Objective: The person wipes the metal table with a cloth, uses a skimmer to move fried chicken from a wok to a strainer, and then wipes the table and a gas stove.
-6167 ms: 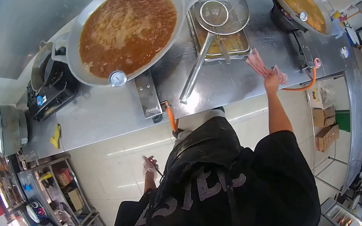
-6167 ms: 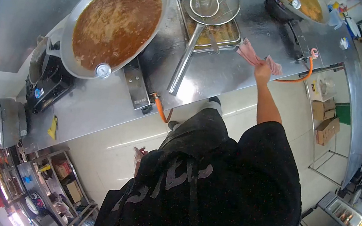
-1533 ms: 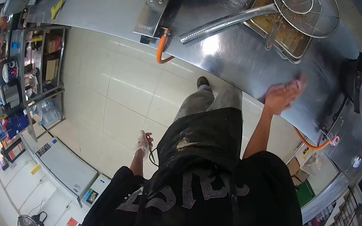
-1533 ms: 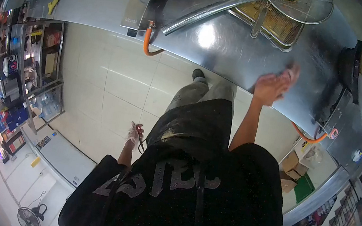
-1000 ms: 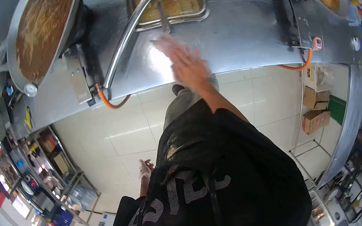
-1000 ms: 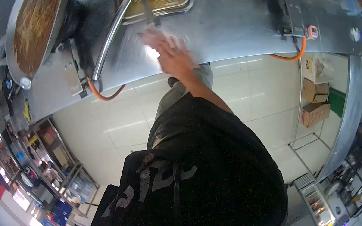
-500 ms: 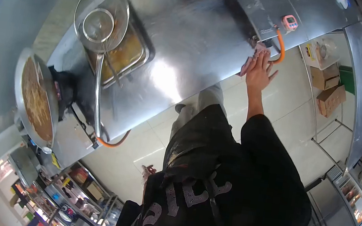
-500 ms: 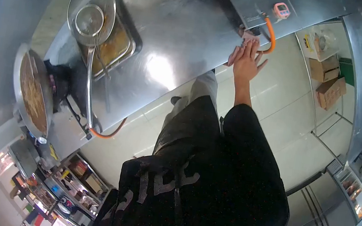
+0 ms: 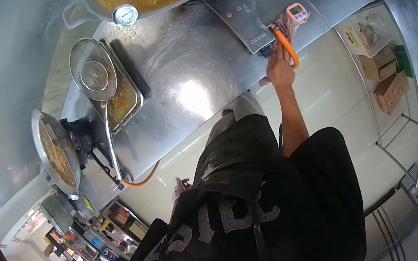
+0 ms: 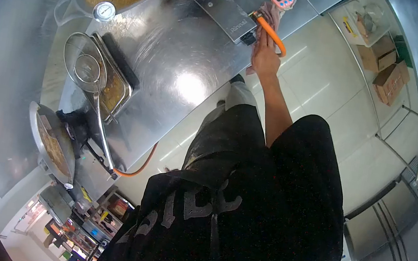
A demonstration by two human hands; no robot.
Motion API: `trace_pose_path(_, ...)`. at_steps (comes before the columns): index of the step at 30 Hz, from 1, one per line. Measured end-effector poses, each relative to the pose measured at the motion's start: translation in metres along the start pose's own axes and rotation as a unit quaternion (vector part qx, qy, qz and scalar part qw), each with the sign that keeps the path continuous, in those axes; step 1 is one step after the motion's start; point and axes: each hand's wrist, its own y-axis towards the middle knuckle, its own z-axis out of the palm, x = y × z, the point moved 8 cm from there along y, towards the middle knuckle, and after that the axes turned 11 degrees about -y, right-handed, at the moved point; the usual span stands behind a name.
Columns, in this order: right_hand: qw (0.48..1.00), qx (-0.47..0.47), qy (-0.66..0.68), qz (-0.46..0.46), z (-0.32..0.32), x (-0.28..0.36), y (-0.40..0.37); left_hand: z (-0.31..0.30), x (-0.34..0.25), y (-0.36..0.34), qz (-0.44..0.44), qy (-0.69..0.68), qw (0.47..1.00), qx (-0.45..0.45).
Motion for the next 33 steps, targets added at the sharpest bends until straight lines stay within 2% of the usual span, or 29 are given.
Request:
trace_pose_path(2,0.999,-0.011,0.034,-0.039,0.004,0.001,-0.019,-0.021,0.04,0.062,-0.038,-0.155,0.987,0.008)
trace_pose_path(4,0.986,-0.07,0.094,-0.122,-0.001,0.007,-0.058,-0.033,0.049,0.099,-0.038,-0.2,0.979,0.021)
trace_pose_path(6,0.987,-0.024,0.075,-0.141,0.012,0.003,-0.092,-0.019,0.03,0.085,-0.011,-0.181,0.983,0.034)
trace_pose_path(7,0.973,0.006,0.194,-0.127,0.005,0.001,-0.092,-0.014,0.024,0.074,0.001,-0.174,0.984,0.038)
trace_pose_path(9,0.899,0.086,0.42,-0.092,-0.002,0.003,-0.096,-0.004,0.013,0.057,0.035,-0.163,0.986,0.009)
trace_pose_path(10,0.929,0.044,0.354,-0.097,-0.022,0.004,-0.091,0.005,0.012,0.042,0.034,-0.158,0.987,0.0)
trace_pose_path(13,0.916,0.036,0.39,-0.086,-0.099,0.033,-0.065,0.023,0.033,0.045,0.025,-0.207,0.978,0.011)
trace_pose_path(15,0.892,-0.027,0.442,-0.091,-0.13,0.048,-0.042,0.038,0.041,0.025,0.017,-0.222,0.975,0.018)
trace_pose_path(16,0.876,-0.06,0.47,-0.092,-0.137,0.055,-0.027,0.041,0.058,0.037,0.031,-0.23,0.973,0.007)
trace_pose_path(18,0.93,-0.105,0.302,-0.18,-0.141,0.08,-0.009,0.051,0.089,0.053,0.058,-0.242,0.968,-0.016)
trace_pose_path(19,0.943,-0.127,0.213,-0.221,-0.141,0.089,0.0,0.06,0.085,0.036,0.038,-0.212,0.976,-0.018)
trace_pose_path(21,0.956,-0.162,0.035,-0.243,-0.088,0.087,0.017,0.078,0.078,0.003,-0.001,-0.154,0.988,-0.02)
trace_pose_path(22,0.95,-0.179,-0.051,-0.251,-0.066,0.093,0.027,0.084,0.102,0.027,-0.023,-0.211,0.977,0.008)
trace_pose_path(23,0.951,-0.173,-0.053,-0.25,-0.063,0.102,0.042,0.088,0.076,-0.01,-0.027,-0.162,0.985,-0.046)
trace_pose_path(25,0.956,-0.152,-0.062,-0.244,-0.058,0.112,0.063,0.101,0.117,0.029,-0.02,-0.349,0.936,-0.045)
trace_pose_path(28,0.96,-0.104,-0.015,-0.261,-0.036,0.134,0.117,0.127,0.091,-0.003,-0.042,-0.288,0.954,-0.068)
trace_pose_path(30,0.955,-0.092,-0.01,-0.281,-0.023,0.151,0.145,0.146,0.079,-0.005,-0.02,-0.308,0.949,-0.06)
trace_pose_path(32,0.945,-0.085,0.032,-0.314,-0.024,0.149,0.146,0.164,0.089,0.002,-0.011,-0.338,0.94,-0.045)
trace_pose_path(33,0.936,-0.084,0.074,-0.335,-0.036,0.142,0.131,0.172,0.071,-0.018,-0.002,-0.31,0.949,-0.054)
